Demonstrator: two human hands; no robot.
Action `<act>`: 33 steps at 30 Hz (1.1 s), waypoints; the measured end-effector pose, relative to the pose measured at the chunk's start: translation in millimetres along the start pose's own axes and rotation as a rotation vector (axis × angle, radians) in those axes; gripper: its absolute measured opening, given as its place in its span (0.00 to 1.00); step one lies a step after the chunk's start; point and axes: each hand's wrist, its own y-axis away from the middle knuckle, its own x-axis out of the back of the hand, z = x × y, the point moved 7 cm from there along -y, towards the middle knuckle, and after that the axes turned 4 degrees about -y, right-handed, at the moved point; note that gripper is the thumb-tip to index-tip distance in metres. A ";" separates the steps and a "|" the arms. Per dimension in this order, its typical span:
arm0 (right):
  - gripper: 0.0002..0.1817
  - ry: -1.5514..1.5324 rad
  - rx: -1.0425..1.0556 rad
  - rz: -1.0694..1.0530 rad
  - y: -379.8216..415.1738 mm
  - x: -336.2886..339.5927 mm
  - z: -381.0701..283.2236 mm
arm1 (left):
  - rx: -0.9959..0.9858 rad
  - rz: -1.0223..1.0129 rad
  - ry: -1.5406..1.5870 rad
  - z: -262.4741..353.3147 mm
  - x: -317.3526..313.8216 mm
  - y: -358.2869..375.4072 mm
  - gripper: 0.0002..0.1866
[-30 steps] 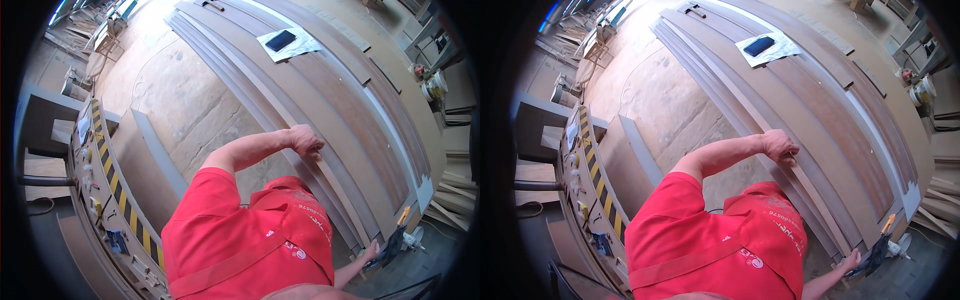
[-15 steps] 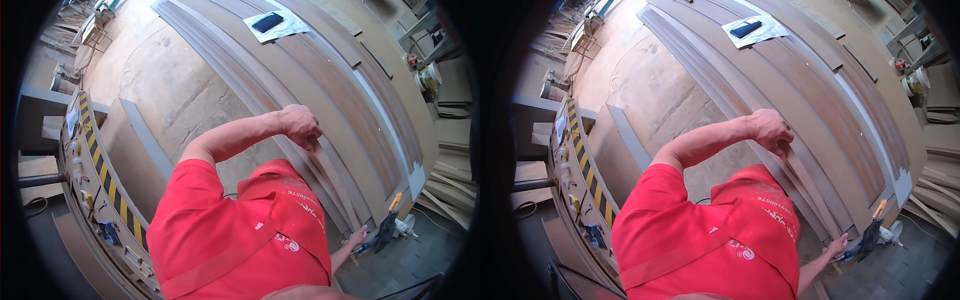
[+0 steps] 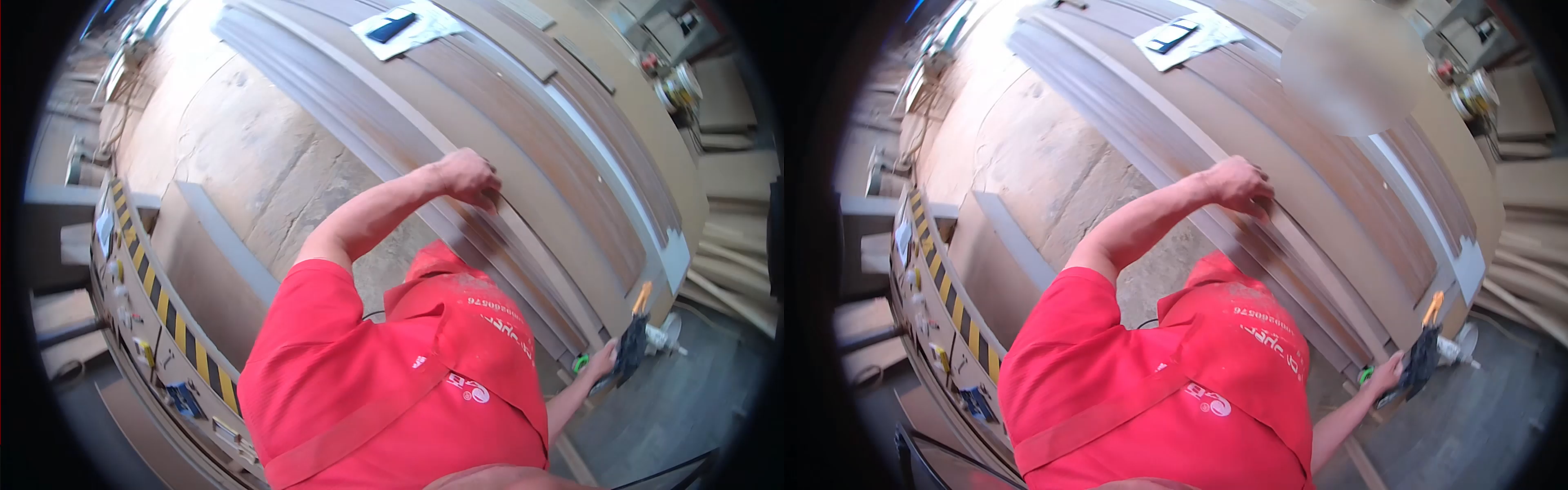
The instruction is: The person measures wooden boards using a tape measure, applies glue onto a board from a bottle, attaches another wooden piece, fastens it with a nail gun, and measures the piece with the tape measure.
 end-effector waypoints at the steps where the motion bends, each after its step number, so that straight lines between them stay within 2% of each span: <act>1: 0.39 -0.010 0.006 0.015 -9.0 -1.0 -6.2 | -0.013 0.037 -0.025 -3.9 -1.8 -4.4 0.27; 3: 0.37 -0.001 -0.148 -0.041 -23.9 -4.6 -11.9 | -0.029 0.113 -0.073 -11.4 -9.1 -7.5 0.25; 5: 0.35 -0.160 -0.166 -0.008 -22.9 -15.5 -34.2 | -0.015 0.199 -0.094 -16.7 -4.7 -6.9 0.24; 6: 0.35 -0.312 -0.122 -0.081 -25.8 -24.8 -39.9 | -0.025 0.239 -0.095 -17.3 -2.8 -9.6 0.24; 7: 0.32 -0.195 0.039 -0.098 -30.4 -37.4 -49.3 | 0.145 0.088 0.020 -27.2 -3.3 -13.6 0.22; 8: 0.29 -0.054 0.189 -0.081 -34.9 -38.5 -63.5 | 0.082 0.226 -0.098 -32.3 -5.2 -15.4 0.20; 9: 0.29 0.155 0.151 0.001 -2.9 -37.0 -117.6 | 0.147 0.268 -0.118 -34.6 1.1 -16.2 0.21; 10: 0.31 0.236 0.169 -0.041 3.4 -34.7 -136.6 | 0.195 0.199 -0.157 -44.5 -7.1 -23.2 0.18; 11: 0.31 0.277 0.229 -0.021 -2.7 -30.6 -118.6 | 0.191 0.251 -0.115 -45.9 -10.2 -20.7 0.14; 12: 0.29 0.044 0.279 0.159 -9.6 -26.2 -77.8 | 0.098 0.343 -0.140 -41.8 -10.9 -20.7 0.11; 13: 0.26 -0.164 0.083 0.122 -10.7 -29.0 -57.9 | 0.122 0.376 -0.122 -38.5 -9.8 -19.9 0.12; 14: 0.24 -0.304 0.032 0.081 6.0 -24.9 -75.3 | 0.130 0.403 -0.176 -40.8 -19.4 -14.8 0.14; 15: 0.24 -0.450 0.029 0.066 4.9 -26.6 -63.0 | 0.140 0.393 -0.205 -51.2 -27.0 -12.7 0.17; 19: 0.23 -0.484 -0.087 0.167 -2.0 3.3 1.2 | 0.204 0.321 -0.239 -41.0 -25.4 -10.6 0.23; 21: 0.18 -0.486 -0.132 0.278 -13.9 29.0 29.2 | 0.217 0.381 -0.327 -25.7 -23.2 -4.5 0.24; 23: 0.14 -0.693 -0.177 0.329 -24.2 53.3 37.9 | 0.255 0.412 -0.380 -9.0 -25.6 6.1 0.25; 27: 0.10 -0.866 -0.009 0.396 -94.3 101.0 48.7 | 0.358 0.424 -0.372 37.0 -43.7 32.7 0.26; 29: 0.10 -0.845 -0.017 0.483 -127.3 117.2 33.9 | 0.405 0.404 -0.350 66.9 -53.7 43.6 0.26; 31: 0.12 -0.717 0.086 0.490 -186.8 123.2 50.7 | 0.449 0.380 -0.295 92.1 -67.7 54.4 0.25; 33: 0.18 -0.483 0.060 0.368 -231.8 120.1 52.8 | 0.509 0.356 -0.260 114.7 -80.1 68.8 0.24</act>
